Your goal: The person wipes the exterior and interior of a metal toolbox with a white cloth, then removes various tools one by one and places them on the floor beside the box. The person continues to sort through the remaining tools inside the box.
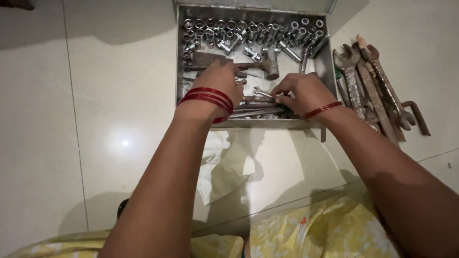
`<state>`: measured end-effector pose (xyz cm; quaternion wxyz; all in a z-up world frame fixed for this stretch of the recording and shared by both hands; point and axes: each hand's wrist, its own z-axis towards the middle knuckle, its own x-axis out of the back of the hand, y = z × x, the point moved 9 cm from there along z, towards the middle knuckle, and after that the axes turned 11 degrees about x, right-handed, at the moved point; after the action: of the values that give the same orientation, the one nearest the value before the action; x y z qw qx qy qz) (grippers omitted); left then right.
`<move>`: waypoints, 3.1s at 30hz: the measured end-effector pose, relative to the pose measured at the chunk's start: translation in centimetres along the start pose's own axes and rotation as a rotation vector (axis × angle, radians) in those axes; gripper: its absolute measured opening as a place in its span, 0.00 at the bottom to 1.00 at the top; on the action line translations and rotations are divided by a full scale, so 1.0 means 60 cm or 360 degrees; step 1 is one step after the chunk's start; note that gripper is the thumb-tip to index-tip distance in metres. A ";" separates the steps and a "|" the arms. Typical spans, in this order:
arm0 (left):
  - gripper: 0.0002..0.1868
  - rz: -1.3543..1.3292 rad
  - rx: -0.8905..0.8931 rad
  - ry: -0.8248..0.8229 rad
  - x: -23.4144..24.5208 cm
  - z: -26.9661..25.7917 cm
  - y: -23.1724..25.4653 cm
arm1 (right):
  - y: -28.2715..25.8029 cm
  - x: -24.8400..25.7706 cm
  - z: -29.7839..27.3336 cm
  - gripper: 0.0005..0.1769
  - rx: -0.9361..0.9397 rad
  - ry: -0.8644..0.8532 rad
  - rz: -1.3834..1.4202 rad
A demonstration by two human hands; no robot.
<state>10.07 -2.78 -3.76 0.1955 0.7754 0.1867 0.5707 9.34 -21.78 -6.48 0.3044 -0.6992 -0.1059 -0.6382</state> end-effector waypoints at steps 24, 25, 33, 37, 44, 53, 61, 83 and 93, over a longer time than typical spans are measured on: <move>0.18 -0.0160 -0.0867 0.0917 0.196 -0.154 0.018 | -0.066 0.098 -0.055 0.11 -0.0292 0.0812 0.0260; 0.18 -0.0194 -0.0843 0.0914 0.191 -0.149 0.008 | -0.065 0.083 -0.052 0.11 -0.0293 0.0759 0.0228; 0.17 -0.0382 -0.0923 0.1137 0.249 -0.084 -0.009 | -0.087 -0.014 0.021 0.09 -0.0201 0.0424 0.0137; 0.15 -0.0418 -0.0832 0.1184 0.253 -0.074 -0.018 | -0.084 -0.026 0.047 0.14 -0.0056 0.0545 0.0043; 0.16 -0.0397 -0.0790 0.1127 0.244 -0.067 -0.017 | -0.025 -0.027 0.091 0.26 -0.0144 0.0488 0.0017; 0.16 -0.0283 -0.0762 0.1063 0.216 -0.058 -0.010 | -0.007 -0.056 0.118 0.26 -0.0169 0.0325 -0.0320; 0.15 -0.0302 -0.0761 0.1014 0.209 -0.059 -0.008 | 0.029 -0.073 0.127 0.12 -0.0318 0.0247 -0.0424; 0.15 0.0447 0.0124 0.0331 0.114 -0.026 -0.050 | -0.170 0.077 0.108 0.10 0.0330 0.0871 -0.0439; 0.11 -0.0290 0.0688 0.0151 0.138 -0.047 -0.094 | -0.158 0.121 0.061 0.34 0.0011 0.1516 -0.0613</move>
<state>9.31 6.54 0.81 0.0666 0.7515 0.3828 0.5332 8.48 -13.97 3.23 0.1980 -0.2977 -0.0845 -0.9301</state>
